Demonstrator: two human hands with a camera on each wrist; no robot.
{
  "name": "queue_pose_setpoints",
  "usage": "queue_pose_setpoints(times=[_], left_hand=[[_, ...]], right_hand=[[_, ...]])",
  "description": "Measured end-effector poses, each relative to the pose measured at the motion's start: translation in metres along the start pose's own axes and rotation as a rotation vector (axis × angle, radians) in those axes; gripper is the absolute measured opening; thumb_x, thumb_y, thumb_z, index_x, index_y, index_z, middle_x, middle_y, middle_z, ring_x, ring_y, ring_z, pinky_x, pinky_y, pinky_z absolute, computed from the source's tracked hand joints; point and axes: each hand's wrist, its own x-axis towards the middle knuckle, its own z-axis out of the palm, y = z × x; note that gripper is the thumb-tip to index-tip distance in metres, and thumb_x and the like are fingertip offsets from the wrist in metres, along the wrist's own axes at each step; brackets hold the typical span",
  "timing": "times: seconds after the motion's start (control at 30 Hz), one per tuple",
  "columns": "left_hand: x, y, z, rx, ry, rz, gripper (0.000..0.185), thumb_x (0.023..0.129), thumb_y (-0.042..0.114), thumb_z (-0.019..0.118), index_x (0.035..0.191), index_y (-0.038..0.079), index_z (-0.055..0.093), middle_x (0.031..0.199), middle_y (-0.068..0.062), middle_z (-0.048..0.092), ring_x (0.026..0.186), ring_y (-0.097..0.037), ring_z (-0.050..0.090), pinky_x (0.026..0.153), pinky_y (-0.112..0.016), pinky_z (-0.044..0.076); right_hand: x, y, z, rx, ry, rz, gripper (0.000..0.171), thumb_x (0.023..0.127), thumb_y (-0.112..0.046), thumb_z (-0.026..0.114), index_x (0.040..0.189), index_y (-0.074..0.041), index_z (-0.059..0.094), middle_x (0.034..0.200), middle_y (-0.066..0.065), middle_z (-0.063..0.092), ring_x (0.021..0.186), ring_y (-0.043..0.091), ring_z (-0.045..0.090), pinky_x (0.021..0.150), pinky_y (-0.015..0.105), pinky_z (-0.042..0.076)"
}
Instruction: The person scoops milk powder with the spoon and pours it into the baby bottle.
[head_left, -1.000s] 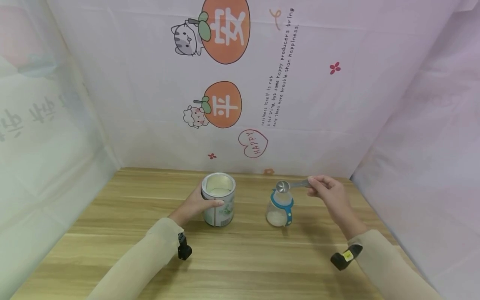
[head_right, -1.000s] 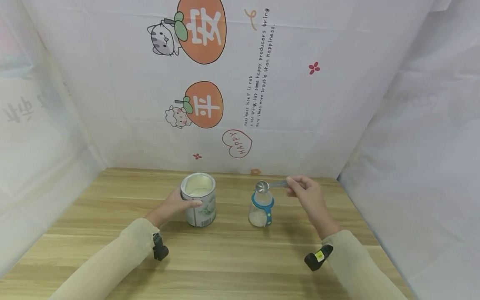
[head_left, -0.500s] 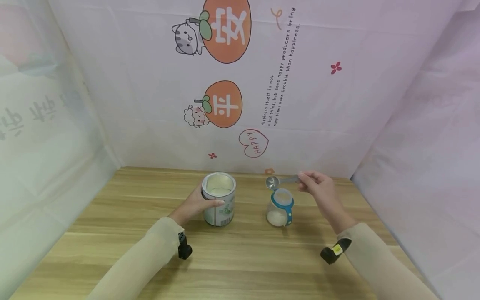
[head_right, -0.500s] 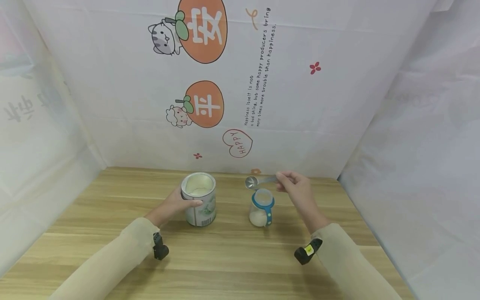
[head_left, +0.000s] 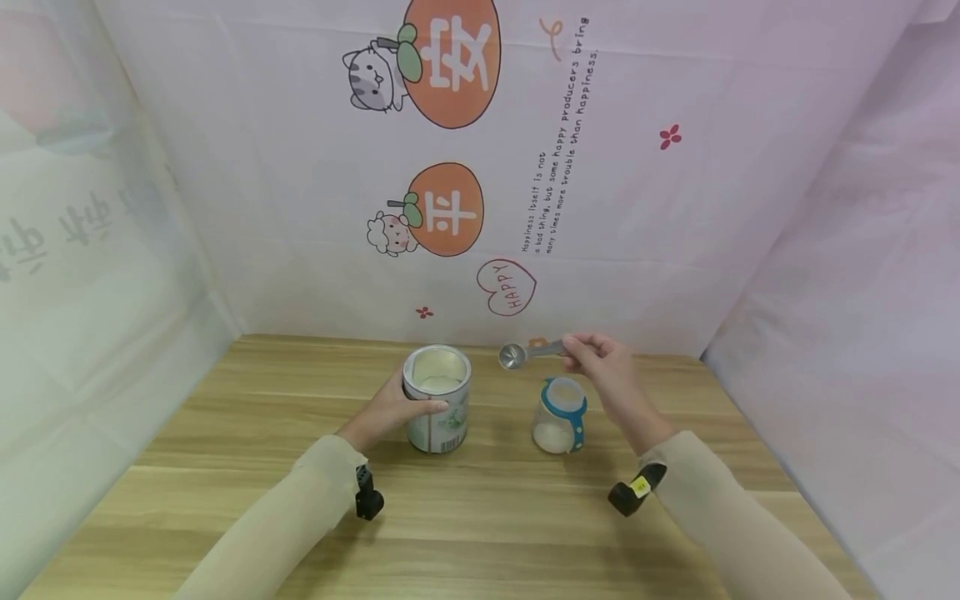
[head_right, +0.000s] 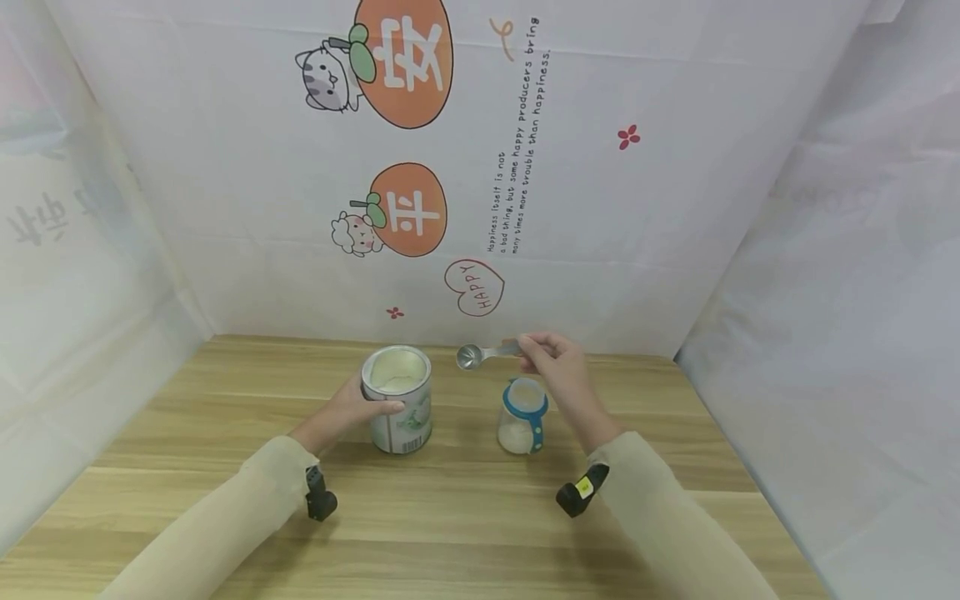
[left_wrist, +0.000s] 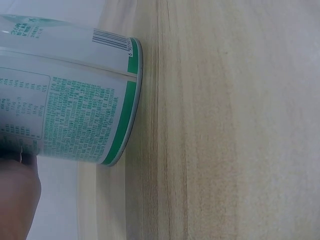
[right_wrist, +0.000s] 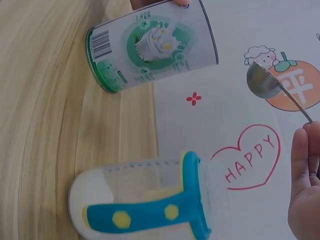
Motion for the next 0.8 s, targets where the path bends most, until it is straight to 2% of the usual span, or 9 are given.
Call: queue_pose_setpoints(times=[0.1, 0.3, 0.4, 0.57, 0.8], left_hand=[[0.0, -0.001, 0.0, 0.008, 0.003, -0.005, 0.096, 0.079, 0.031, 0.088, 0.153, 0.031, 0.027, 0.146, -0.006, 0.046, 0.137, -0.031, 0.04, 0.112, -0.059, 0.028], [0.001, -0.003, -0.001, 0.014, 0.009, -0.009, 0.098, 0.078, 0.034, 0.088, 0.154, 0.03, 0.026, 0.146, -0.007, 0.046, 0.137, -0.031, 0.04, 0.112, -0.061, 0.028], [0.001, -0.002, -0.001, 0.009, 0.009, -0.015, 0.098, 0.078, 0.034, 0.088, 0.154, 0.031, 0.026, 0.146, -0.007, 0.046, 0.137, -0.032, 0.04, 0.111, -0.061, 0.028], [0.001, -0.003, -0.001, 0.002, 0.002, -0.013, 0.098, 0.078, 0.033, 0.088, 0.154, 0.031, 0.027, 0.146, -0.007, 0.046, 0.137, -0.032, 0.04, 0.112, -0.062, 0.027], [0.001, -0.002, 0.0, 0.009, 0.0, -0.007, 0.097, 0.079, 0.033, 0.088, 0.153, 0.031, 0.027, 0.146, -0.007, 0.046, 0.137, -0.032, 0.041, 0.111, -0.061, 0.028]], right_hand=[[0.001, -0.002, 0.008, 0.003, -0.004, 0.005, 0.042, 0.098, -0.034, 0.066, 0.117, 0.003, 0.061, 0.089, -0.002, 0.069, 0.085, 0.013, 0.066, 0.088, 0.025, 0.054], [0.005, -0.005, 0.023, -0.04, -0.006, 0.034, 0.044, 0.097, -0.04, 0.067, 0.117, -0.001, 0.063, 0.091, 0.001, 0.069, 0.096, 0.03, 0.066, 0.089, 0.026, 0.054], [0.007, -0.006, 0.029, -0.033, -0.021, 0.031, 0.045, 0.097, -0.04, 0.067, 0.118, -0.001, 0.063, 0.092, 0.002, 0.069, 0.094, 0.025, 0.067, 0.089, 0.027, 0.054], [0.012, -0.005, 0.039, 0.039, -0.039, -0.007, 0.039, 0.099, -0.031, 0.066, 0.115, 0.004, 0.062, 0.087, 0.002, 0.068, 0.084, 0.015, 0.066, 0.086, 0.028, 0.056], [0.016, -0.007, 0.053, 0.063, -0.046, -0.007, 0.035, 0.099, -0.027, 0.066, 0.114, 0.005, 0.062, 0.087, 0.003, 0.068, 0.086, 0.019, 0.066, 0.086, 0.029, 0.056]])
